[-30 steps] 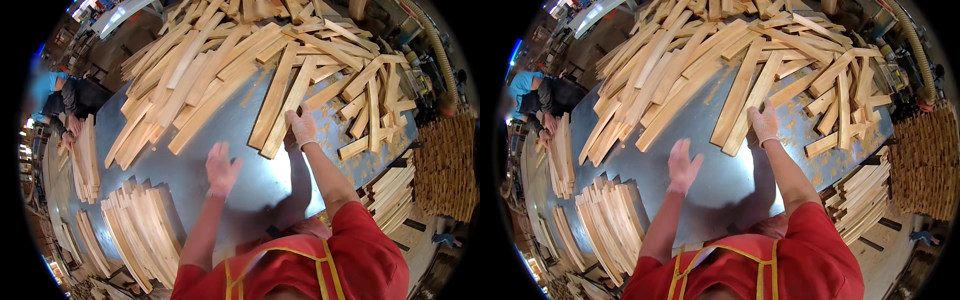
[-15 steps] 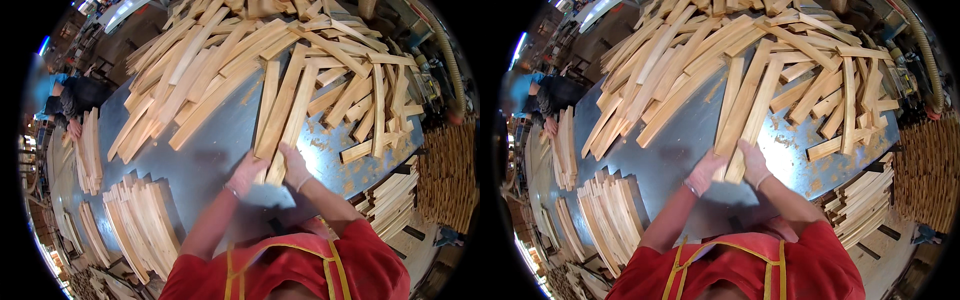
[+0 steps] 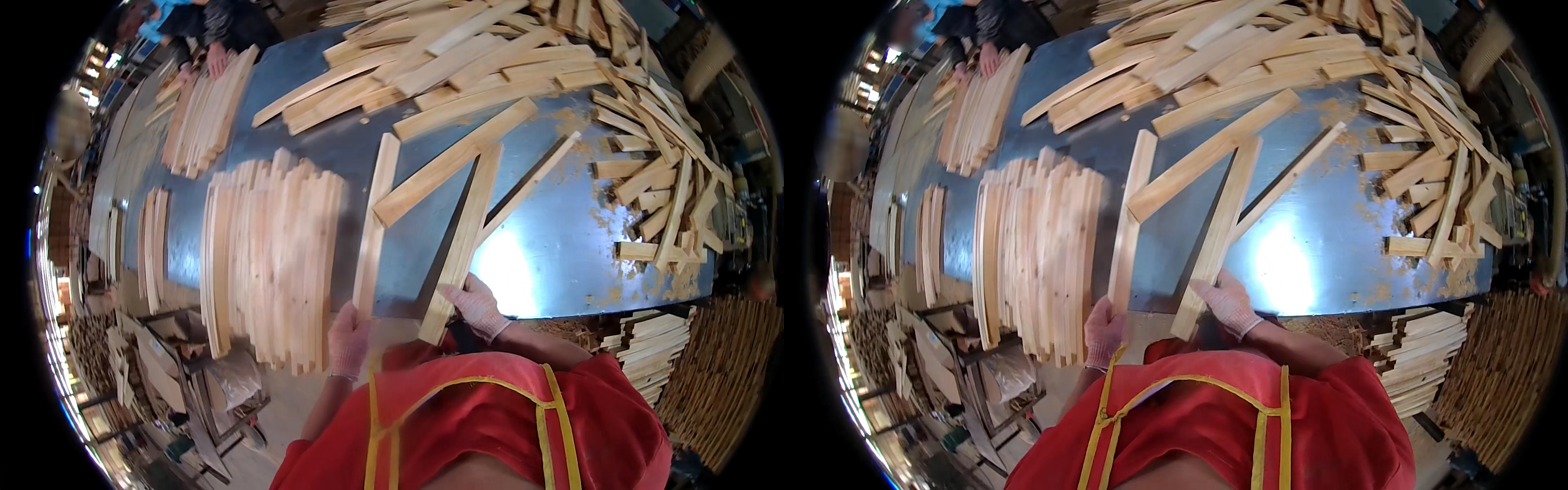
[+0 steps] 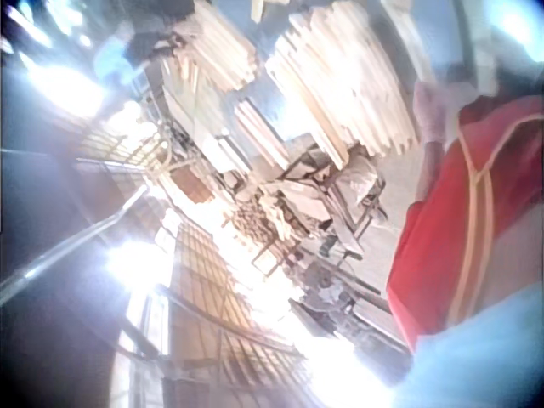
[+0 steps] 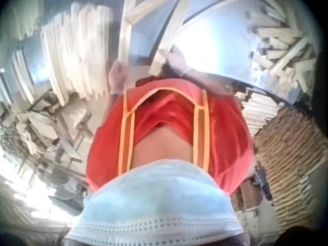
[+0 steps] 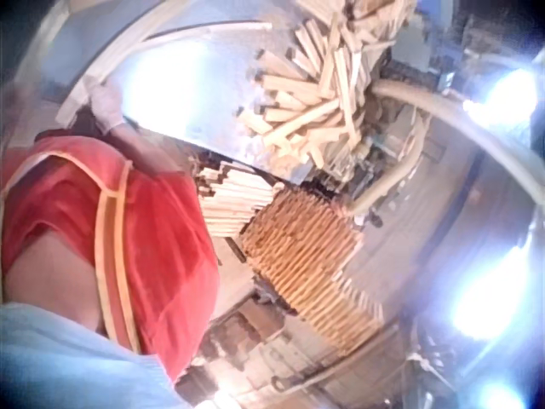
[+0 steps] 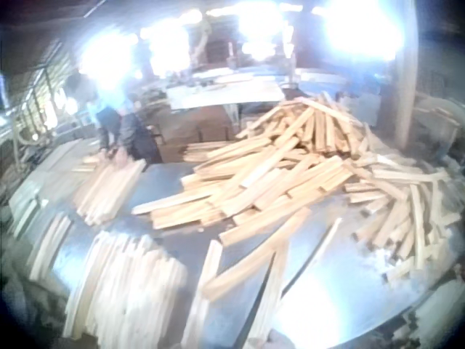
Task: The person sorts wooden planks on a metal table in a workshop. They pick up individual planks from a disorganized pile, inspect them, and place them into a neat stack.
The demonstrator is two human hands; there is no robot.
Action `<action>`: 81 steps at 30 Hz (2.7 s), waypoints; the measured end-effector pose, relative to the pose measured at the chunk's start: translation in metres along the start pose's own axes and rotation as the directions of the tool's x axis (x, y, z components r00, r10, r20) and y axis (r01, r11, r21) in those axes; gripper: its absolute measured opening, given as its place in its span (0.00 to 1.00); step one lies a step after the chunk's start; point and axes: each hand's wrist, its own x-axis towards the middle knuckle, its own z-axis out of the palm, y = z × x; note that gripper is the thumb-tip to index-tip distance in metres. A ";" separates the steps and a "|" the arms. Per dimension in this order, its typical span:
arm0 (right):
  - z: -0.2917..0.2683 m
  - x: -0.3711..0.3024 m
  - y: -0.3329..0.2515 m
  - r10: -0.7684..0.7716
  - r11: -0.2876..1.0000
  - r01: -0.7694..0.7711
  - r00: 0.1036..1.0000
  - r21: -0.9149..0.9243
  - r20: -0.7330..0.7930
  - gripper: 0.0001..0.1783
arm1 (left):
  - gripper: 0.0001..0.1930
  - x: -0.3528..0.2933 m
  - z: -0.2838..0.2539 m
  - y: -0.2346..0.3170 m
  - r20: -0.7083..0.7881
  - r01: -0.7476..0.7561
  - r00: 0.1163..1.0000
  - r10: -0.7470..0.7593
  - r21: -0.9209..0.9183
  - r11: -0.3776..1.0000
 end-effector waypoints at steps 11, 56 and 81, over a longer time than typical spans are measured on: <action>0.077 0.021 -0.002 0.014 0.809 0.233 0.910 -0.540 0.414 0.35 | 0.34 -0.012 -0.038 -0.045 -0.294 -0.125 0.892 0.342 0.568 0.813; 0.138 0.086 -0.035 -0.298 0.710 0.456 0.885 -0.537 0.358 0.34 | 0.41 0.003 -0.004 0.018 -0.107 -0.296 0.919 0.379 0.448 0.844; -0.343 0.062 -0.184 -0.249 0.910 0.412 0.438 -0.053 -0.864 0.43 | 0.53 0.046 0.223 0.253 0.247 -0.681 0.724 0.644 0.403 0.611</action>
